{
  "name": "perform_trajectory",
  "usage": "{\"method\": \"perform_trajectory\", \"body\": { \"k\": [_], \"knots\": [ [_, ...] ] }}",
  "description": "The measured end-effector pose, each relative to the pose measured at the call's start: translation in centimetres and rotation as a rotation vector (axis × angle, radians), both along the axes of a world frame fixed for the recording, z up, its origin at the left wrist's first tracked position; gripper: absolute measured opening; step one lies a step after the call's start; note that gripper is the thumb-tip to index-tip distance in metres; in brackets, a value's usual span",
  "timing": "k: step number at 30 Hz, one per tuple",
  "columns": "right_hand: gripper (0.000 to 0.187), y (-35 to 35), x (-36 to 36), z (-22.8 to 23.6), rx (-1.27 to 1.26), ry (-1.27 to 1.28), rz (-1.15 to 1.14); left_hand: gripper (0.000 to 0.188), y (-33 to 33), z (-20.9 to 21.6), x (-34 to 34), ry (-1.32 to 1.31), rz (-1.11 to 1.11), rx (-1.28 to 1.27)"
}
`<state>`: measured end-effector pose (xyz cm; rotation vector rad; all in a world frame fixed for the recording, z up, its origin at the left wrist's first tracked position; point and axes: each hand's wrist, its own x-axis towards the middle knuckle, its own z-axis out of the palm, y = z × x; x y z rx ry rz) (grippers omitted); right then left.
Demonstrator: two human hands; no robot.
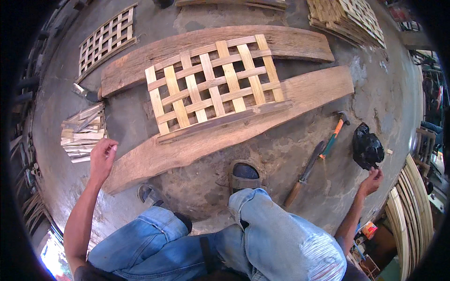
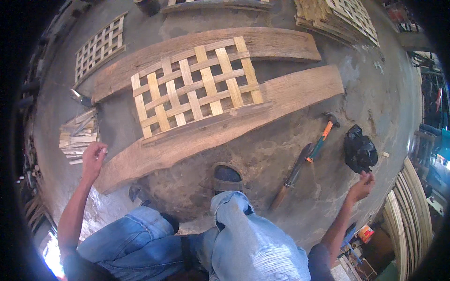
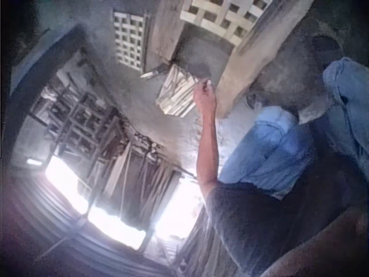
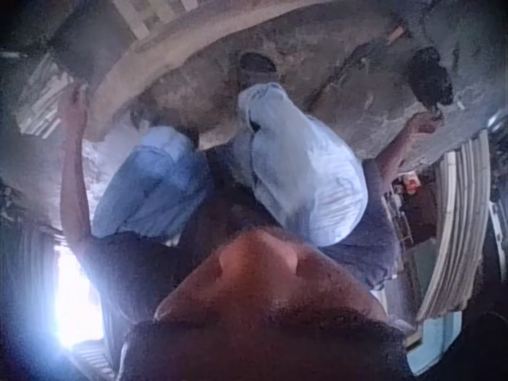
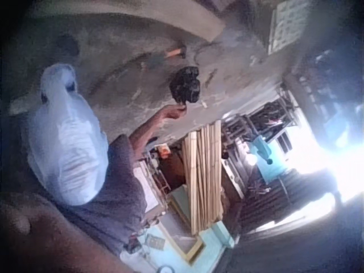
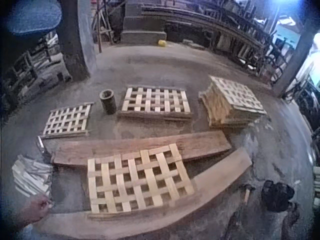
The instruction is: The person weaves thin wooden strips into a lattice pattern on a wooden board. They interlace the strips by hand, adjust the alignment, and use a knife to trim excess material.
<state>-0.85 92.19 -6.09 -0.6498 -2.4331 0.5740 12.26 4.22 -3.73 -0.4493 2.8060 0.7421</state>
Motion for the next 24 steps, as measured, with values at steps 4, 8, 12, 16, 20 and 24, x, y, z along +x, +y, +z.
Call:
{"method": "perform_trajectory", "body": {
  "k": [4, 8, 12, 16, 20, 24],
  "knots": [
    [0.026, -23.0, -0.4, 0.9, -0.554, -0.307, 0.275, 0.011, 4.2, -1.4, -3.3, 0.117, -0.152, 0.144],
    [0.034, -39.6, -1.0, 2.5, -1.258, -0.593, 0.793, 0.014, 14.4, 2.2, -9.2, 0.169, -0.228, 0.476],
    [0.039, -46.4, -1.5, 4.4, -1.496, -0.722, 1.008, 0.016, 18.3, 5.2, -9.9, 0.064, -0.193, 0.686],
    [0.04, -49.1, -0.8, 4.3, -1.466, -0.761, 1.126, 0.019, 18.9, 5.2, -8.1, -0.067, -0.128, 0.852],
    [0.032, -49.7, 0.7, 3.3, -1.479, -0.763, 1.063, 0.02, 19.4, 4.3, -6.7, -0.161, -0.056, 0.842],
    [0.016, -49.2, 1.7, 3.0, -1.553, -0.874, 1.01, 0.02, 19.9, 3.9, -5.9, -0.197, 0.047, 0.823]
  ]
}}
